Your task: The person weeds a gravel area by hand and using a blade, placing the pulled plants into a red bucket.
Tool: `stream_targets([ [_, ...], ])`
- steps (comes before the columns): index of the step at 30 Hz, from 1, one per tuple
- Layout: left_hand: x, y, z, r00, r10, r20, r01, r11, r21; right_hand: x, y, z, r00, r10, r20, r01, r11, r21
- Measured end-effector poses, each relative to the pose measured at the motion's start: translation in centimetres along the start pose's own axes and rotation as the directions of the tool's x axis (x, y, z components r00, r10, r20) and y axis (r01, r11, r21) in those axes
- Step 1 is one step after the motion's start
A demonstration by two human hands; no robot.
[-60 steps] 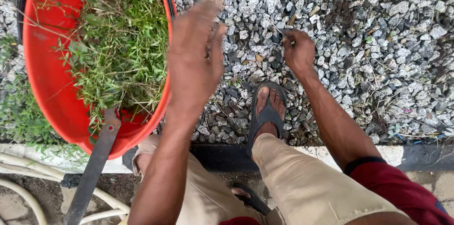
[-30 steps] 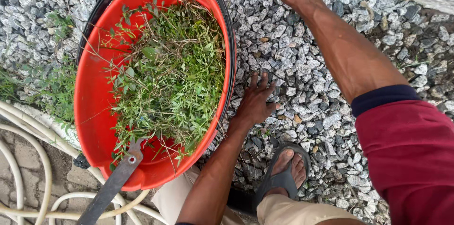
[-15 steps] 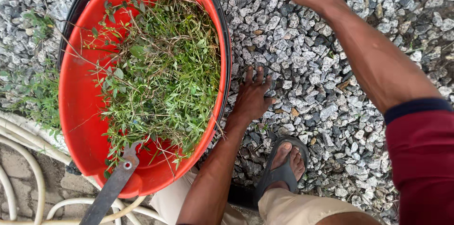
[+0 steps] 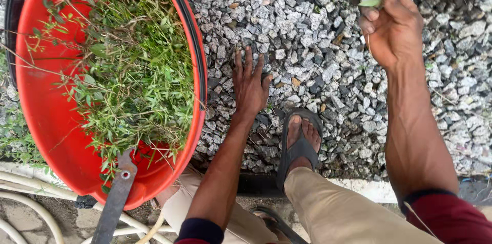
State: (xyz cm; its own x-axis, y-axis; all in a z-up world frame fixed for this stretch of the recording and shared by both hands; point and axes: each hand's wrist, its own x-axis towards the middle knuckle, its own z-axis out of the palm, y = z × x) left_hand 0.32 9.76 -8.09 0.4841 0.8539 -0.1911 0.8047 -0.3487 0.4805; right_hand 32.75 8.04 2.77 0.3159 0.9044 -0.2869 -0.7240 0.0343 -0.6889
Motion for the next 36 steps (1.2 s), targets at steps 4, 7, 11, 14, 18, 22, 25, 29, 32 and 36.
stream_targets([
  [4, -2.6, -0.3, 1.0, 0.988, 0.153, -0.021, -0.148, 0.978, 0.147, -6.6, -0.7, -1.0, 0.937, 0.056, -0.344, -0.013, 0.992, 0.125],
  [7, -5.1, -0.5, 0.9, 0.979, 0.197, 0.052, -0.204, 0.959, 0.198, -10.1, -0.4, -3.8, 0.954, 0.048, -0.295, -0.018, 0.994, 0.105],
  [11, -7.6, -1.7, -0.6, 0.989, 0.124, 0.079, -0.134, 0.982, 0.135, -12.1, 1.8, -7.7, 0.985, 0.048, -0.169, -0.044, 0.999, 0.030],
  [14, -11.0, -3.7, -2.4, 0.999, 0.052, -0.004, -0.050, 0.983, 0.179, -12.5, 3.3, -7.0, 0.976, 0.169, -0.140, -0.162, 0.985, 0.061],
  [18, -14.2, -5.7, -2.7, 0.978, -0.045, -0.202, 0.078, 0.984, 0.157, -13.8, 5.5, -2.8, 0.956, 0.235, -0.175, -0.282, 0.898, -0.337],
  [22, -15.8, -5.5, -0.3, 0.895, 0.008, -0.447, 0.089, 0.976, 0.196, -14.7, 10.1, 1.3, 0.900, 0.321, -0.294, -0.432, 0.575, -0.695],
  [25, -15.3, -4.1, 1.7, 0.917, 0.056, -0.396, -0.028, 0.997, 0.076, -14.6, 14.5, 2.7, 0.940, 0.208, 0.272, 0.205, 0.293, -0.934],
  [29, -13.3, -3.0, 3.1, 0.984, 0.002, -0.178, -0.029, 0.988, -0.153, -13.5, 18.3, 4.1, 0.886, 0.412, 0.214, 0.309, -0.179, -0.934],
  [32, -12.5, -3.8, 3.8, 0.963, -0.077, -0.257, -0.014, 0.942, -0.335, -12.6, 20.4, 4.4, 0.829, 0.389, 0.402, 0.513, -0.242, -0.823],
  [36, -11.4, -5.0, 4.2, 0.969, -0.152, -0.194, 0.070, 0.924, -0.376, -12.3, 20.1, 2.8, 0.827, 0.403, 0.393, 0.494, -0.186, -0.849],
])
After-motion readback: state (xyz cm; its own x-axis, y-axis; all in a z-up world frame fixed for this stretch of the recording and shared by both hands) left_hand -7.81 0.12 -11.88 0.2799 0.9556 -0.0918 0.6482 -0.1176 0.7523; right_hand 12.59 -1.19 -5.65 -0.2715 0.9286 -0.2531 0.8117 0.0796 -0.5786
